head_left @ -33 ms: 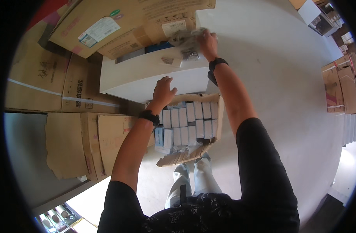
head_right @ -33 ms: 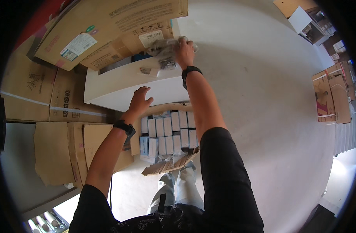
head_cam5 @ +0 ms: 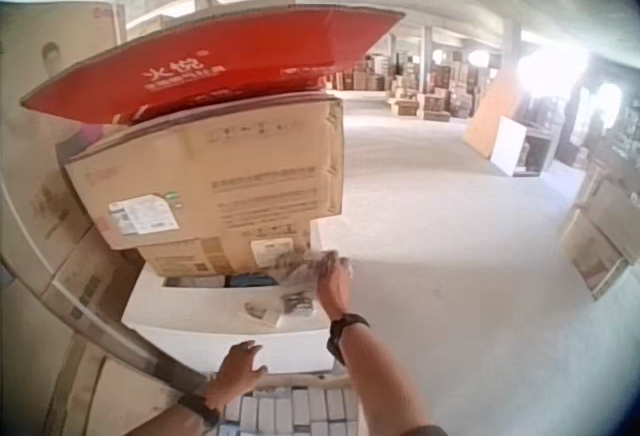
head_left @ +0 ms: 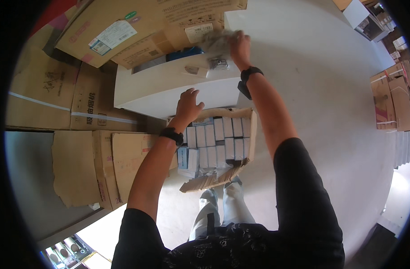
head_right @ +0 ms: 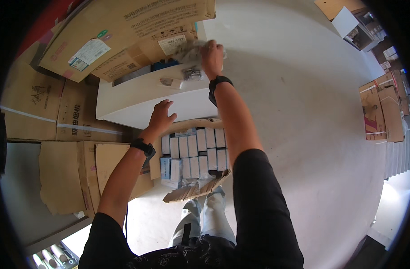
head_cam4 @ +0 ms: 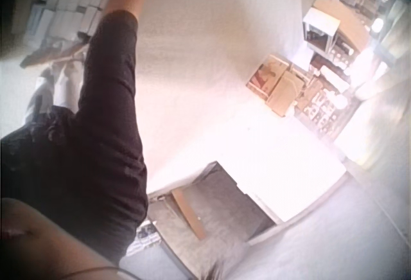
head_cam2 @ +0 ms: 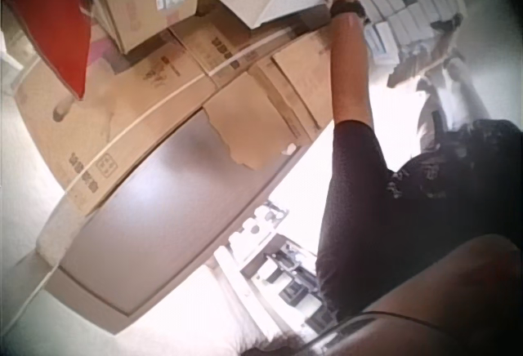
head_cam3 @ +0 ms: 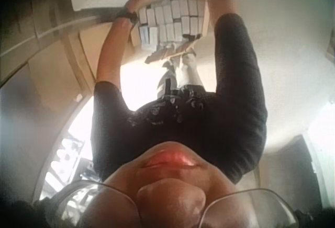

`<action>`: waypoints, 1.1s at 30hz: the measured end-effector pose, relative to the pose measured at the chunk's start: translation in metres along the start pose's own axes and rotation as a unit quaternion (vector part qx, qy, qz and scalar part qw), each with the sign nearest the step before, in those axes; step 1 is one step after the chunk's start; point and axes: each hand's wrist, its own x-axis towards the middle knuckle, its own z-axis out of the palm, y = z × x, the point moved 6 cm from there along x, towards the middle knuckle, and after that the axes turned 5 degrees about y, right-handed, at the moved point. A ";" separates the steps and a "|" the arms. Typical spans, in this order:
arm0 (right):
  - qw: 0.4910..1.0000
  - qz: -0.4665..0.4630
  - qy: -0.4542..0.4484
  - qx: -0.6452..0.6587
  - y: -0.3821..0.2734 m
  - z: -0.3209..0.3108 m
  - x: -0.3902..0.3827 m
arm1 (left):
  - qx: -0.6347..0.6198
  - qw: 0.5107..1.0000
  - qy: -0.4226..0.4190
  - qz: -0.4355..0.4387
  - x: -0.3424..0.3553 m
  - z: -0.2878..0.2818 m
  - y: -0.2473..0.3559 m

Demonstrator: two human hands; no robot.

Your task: The person wipes a cabinet door and its interior with a cloth, moves a wooden rod, and removes boxes from a large cardboard container to stack them on the floor.

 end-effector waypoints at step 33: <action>0.930 0.123 -0.335 -0.091 0.080 0.023 -0.745 | -0.264 0.936 -0.098 -0.209 -0.548 0.273 -0.178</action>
